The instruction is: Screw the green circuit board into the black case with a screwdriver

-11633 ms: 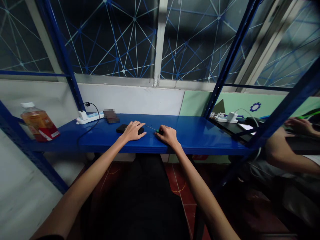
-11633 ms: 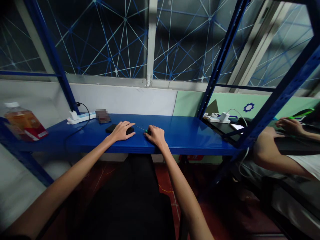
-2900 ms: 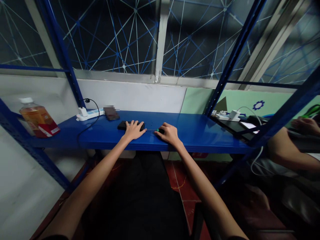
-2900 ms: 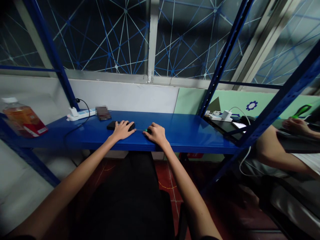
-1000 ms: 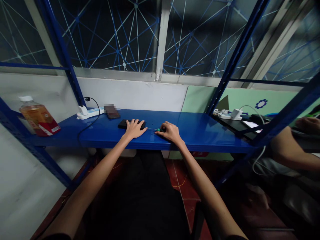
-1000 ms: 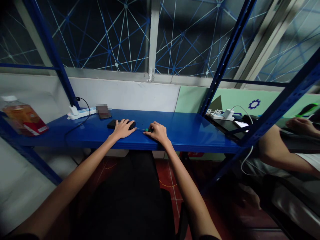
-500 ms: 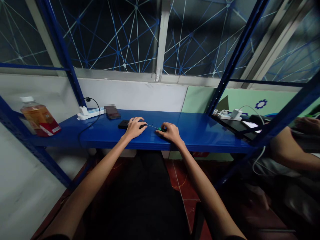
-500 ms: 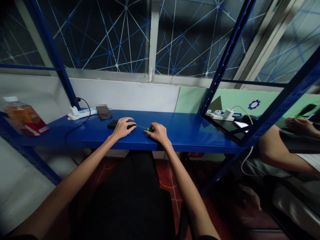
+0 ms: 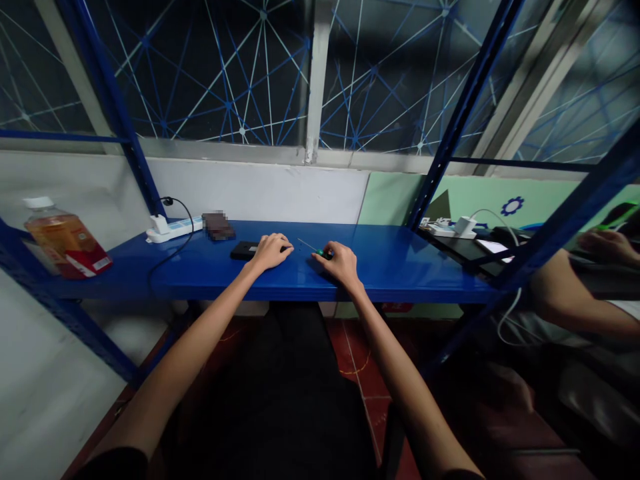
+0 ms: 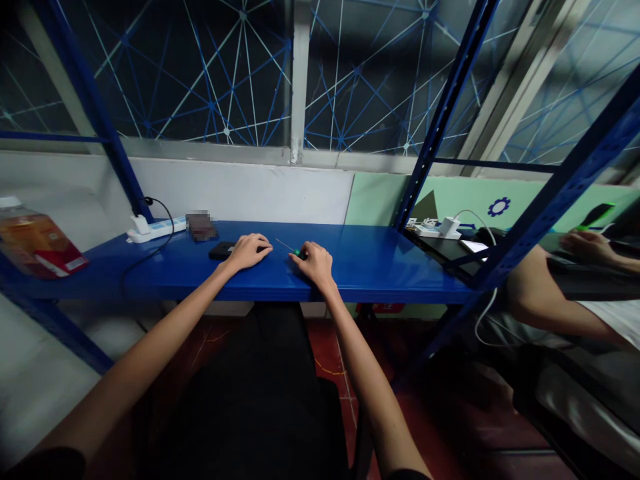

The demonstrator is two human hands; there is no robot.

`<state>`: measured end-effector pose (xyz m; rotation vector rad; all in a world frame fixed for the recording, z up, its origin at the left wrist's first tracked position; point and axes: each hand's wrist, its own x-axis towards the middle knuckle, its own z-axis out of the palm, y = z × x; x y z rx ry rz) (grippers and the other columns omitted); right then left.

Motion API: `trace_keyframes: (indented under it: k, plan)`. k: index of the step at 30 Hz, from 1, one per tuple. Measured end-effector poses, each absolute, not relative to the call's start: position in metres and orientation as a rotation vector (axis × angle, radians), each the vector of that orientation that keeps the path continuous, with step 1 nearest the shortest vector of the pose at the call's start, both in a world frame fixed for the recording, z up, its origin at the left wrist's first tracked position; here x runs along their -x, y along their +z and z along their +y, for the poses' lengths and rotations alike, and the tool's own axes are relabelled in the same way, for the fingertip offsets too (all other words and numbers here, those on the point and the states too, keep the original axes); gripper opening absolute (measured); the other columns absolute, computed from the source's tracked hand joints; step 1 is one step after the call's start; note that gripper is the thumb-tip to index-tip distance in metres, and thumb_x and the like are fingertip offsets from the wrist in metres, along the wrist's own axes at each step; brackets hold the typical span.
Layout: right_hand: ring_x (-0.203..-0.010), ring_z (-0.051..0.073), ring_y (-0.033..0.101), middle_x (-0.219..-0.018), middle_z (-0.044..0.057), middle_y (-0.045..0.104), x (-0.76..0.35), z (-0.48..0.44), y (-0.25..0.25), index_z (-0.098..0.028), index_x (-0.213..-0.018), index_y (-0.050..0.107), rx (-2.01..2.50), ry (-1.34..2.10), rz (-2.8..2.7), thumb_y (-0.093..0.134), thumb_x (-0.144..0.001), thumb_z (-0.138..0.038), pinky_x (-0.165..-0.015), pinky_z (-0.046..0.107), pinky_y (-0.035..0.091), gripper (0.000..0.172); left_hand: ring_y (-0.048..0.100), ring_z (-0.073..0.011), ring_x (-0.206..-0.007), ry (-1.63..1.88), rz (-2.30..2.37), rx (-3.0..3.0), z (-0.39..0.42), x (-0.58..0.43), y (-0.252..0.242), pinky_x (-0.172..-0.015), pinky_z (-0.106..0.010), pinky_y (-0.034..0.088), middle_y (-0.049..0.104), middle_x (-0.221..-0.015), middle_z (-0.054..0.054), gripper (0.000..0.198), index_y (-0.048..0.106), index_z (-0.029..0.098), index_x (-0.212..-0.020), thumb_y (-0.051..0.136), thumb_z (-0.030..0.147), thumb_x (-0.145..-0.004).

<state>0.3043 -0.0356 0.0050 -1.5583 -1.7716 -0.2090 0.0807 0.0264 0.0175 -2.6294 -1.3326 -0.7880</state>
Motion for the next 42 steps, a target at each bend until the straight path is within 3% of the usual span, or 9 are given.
trace_keyframes:
  k: [6, 10, 16, 24, 27, 31, 35, 38, 42]
  plan:
    - [-0.080, 0.019, 0.062, -0.087, 0.004, 0.072, -0.305, -0.036, 0.005, -0.023, -0.079, 0.065, 1.602, -0.178, -1.738, 0.064, -0.084, -0.054, -0.060, 0.026, 0.032, 0.032, 0.059, -0.0319, -0.118, -0.747, -1.483, 2.629, 0.038, -0.089, 0.023, -0.102, -0.043, 0.042, 0.068, -0.125, -0.010, 0.040, 0.070, 0.024, -0.123, 0.054, 0.044, -0.092]
    - [-0.080, 0.019, 0.063, -0.087, 0.003, 0.072, -0.305, -0.036, 0.005, -0.023, -0.079, 0.065, 1.639, -0.160, -1.729, 0.065, -0.083, -0.054, -0.059, 0.026, 0.031, 0.032, 0.061, -0.0303, -0.119, -0.867, -1.452, 2.733, 0.040, -0.054, 0.026, -0.103, -0.038, 0.043, 0.068, -0.127, -0.008, 0.045, 0.070, 0.025, -0.124, 0.055, 0.052, -0.090]
    - [-0.086, 0.023, 0.065, -0.096, 0.008, 0.073, -0.306, -0.032, 0.006, -0.022, -0.090, 0.067, 1.815, -0.185, -1.642, 0.057, -0.090, -0.053, -0.063, 0.028, 0.036, 0.033, 0.057, -0.0328, -0.126, -0.645, -1.570, 3.019, 0.046, 0.008, 0.035, -0.102, -0.040, 0.044, 0.060, -0.139, -0.010, 0.079, 0.061, 0.031, -0.136, 0.081, 0.056, -0.064]
    - [-0.095, 0.030, 0.065, -0.111, 0.018, 0.065, -0.302, -0.028, 0.009, -0.017, -0.111, 0.066, 2.053, -0.227, -1.696, 0.051, -0.090, -0.028, -0.071, 0.035, 0.044, 0.028, 0.059, -0.0327, -0.122, -0.741, -1.487, 2.966, 0.043, 0.005, 0.026, -0.104, -0.039, 0.042, 0.067, -0.130, -0.008, 0.061, 0.073, 0.030, -0.119, 0.079, 0.059, -0.065]
    - [-0.103, 0.032, 0.062, -0.114, 0.019, 0.064, -0.299, -0.027, 0.008, -0.017, -0.115, 0.064, 2.052, -0.263, -1.749, 0.055, -0.090, -0.031, -0.074, 0.036, 0.045, 0.030, 0.062, -0.0336, -0.116, -1.037, -1.531, 2.959, 0.038, 0.002, 0.023, -0.103, -0.041, 0.044, 0.071, -0.122, -0.008, 0.054, 0.075, 0.029, -0.114, 0.079, 0.056, -0.067]
    - [-0.107, 0.033, 0.056, -0.113, 0.019, 0.063, -0.301, -0.026, 0.005, -0.019, -0.113, 0.066, 1.988, -0.326, -1.751, 0.057, -0.090, -0.042, -0.074, 0.036, 0.045, 0.034, 0.065, -0.0338, -0.111, -1.867, -1.634, 2.733, 0.033, -0.005, 0.029, -0.096, -0.040, 0.050, 0.074, -0.112, -0.010, 0.058, 0.073, 0.022, -0.116, 0.077, 0.057, -0.070]
    - [-0.107, 0.032, 0.053, -0.110, 0.018, 0.063, -0.296, -0.026, 0.009, -0.017, -0.107, 0.068, 1.873, -0.464, -1.618, 0.051, -0.094, -0.045, -0.074, 0.035, 0.042, 0.035, 0.070, -0.0313, -0.101, -2.700, -1.725, 2.637, 0.028, -0.016, 0.040, -0.088, -0.041, 0.056, 0.075, -0.099, -0.016, 0.069, 0.067, 0.010, -0.121, 0.049, 0.069, -0.088]
    - [-0.103, 0.028, 0.056, -0.105, 0.015, 0.067, -0.279, -0.024, 0.017, -0.019, -0.101, 0.069, 1.731, -0.443, -1.509, 0.042, -0.098, -0.050, -0.071, 0.031, 0.040, 0.041, 0.072, -0.0311, -0.098, -2.926, -1.754, 2.734, 0.022, -0.029, 0.040, -0.088, -0.047, 0.057, 0.075, -0.096, -0.018, 0.059, 0.065, 0.007, -0.119, 0.042, 0.056, -0.095]
    - [-0.073, 0.021, 0.060, -0.076, 0.007, 0.067, -0.243, -0.022, 0.024, -0.023, -0.080, 0.069, 1.658, -0.047, -1.600, 0.045, -0.091, -0.068, -0.061, 0.028, 0.035, 0.053, 0.073, -0.0294, -0.094, -3.341, -1.800, 2.348, 0.014, -0.052, 0.028, -0.091, -0.046, 0.058, 0.076, -0.093, -0.017, 0.035, 0.065, 0.006, -0.111, 0.061, 0.031, -0.087]
